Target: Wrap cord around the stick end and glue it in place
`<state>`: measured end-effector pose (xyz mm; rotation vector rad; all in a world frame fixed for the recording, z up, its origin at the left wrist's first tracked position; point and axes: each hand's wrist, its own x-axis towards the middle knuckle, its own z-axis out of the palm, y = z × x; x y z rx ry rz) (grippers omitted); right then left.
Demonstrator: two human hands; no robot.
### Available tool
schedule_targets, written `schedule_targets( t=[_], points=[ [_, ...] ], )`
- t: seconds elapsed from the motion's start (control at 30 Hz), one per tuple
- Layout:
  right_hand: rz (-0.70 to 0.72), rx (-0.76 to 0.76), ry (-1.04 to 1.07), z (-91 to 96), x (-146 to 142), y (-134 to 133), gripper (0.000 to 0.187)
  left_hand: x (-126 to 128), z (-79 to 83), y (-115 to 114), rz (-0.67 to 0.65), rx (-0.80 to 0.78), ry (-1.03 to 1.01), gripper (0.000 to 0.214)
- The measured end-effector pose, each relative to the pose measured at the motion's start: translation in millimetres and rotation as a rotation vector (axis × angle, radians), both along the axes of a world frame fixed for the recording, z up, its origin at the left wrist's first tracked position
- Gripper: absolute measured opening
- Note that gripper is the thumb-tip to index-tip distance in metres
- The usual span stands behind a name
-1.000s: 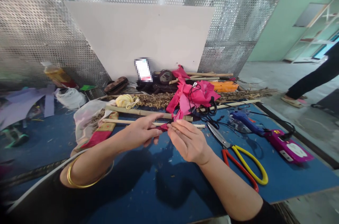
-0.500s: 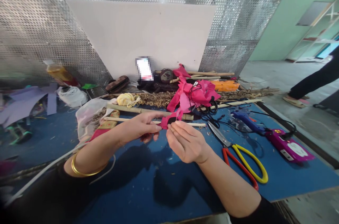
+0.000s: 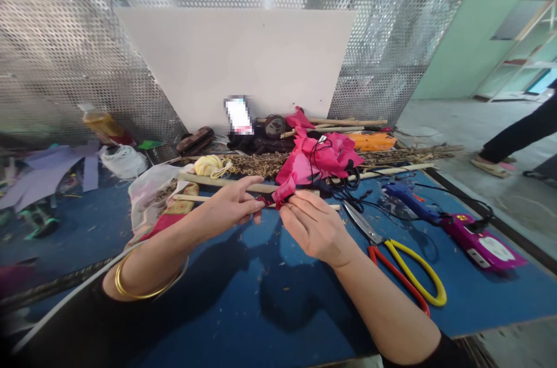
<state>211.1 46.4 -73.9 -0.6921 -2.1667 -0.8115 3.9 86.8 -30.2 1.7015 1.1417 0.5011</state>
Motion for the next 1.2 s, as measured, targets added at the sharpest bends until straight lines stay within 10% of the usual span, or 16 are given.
schedule_targets(
  t=[0.2,0.33,0.43,0.57,1.03,1.2],
  points=[
    [-0.045,-0.131,0.132,-3.2,2,6,0.019,-3,9.7,-2,0.046,0.12,0.055,0.065],
    [-0.099,-0.455,0.817,-4.9,4,11,0.012,-3,13.6,-5,0.065,0.264,0.207,0.064],
    [0.11,-0.706,1.388,-2.6,7,15,0.017,-1,13.0,-6,0.093,0.366,0.338,0.065],
    [0.205,-0.734,1.795,-2.0,11,23,0.023,1,12.4,-9,0.082,0.398,0.369,0.062],
    [0.377,-1.064,1.736,10.4,6,22,0.03,6,3.9,-22,-0.184,0.646,0.887,0.074],
    [0.193,-0.883,1.67,9.8,4,48,0.027,10,3.9,-26,-0.242,0.727,0.948,0.073]
  ],
)
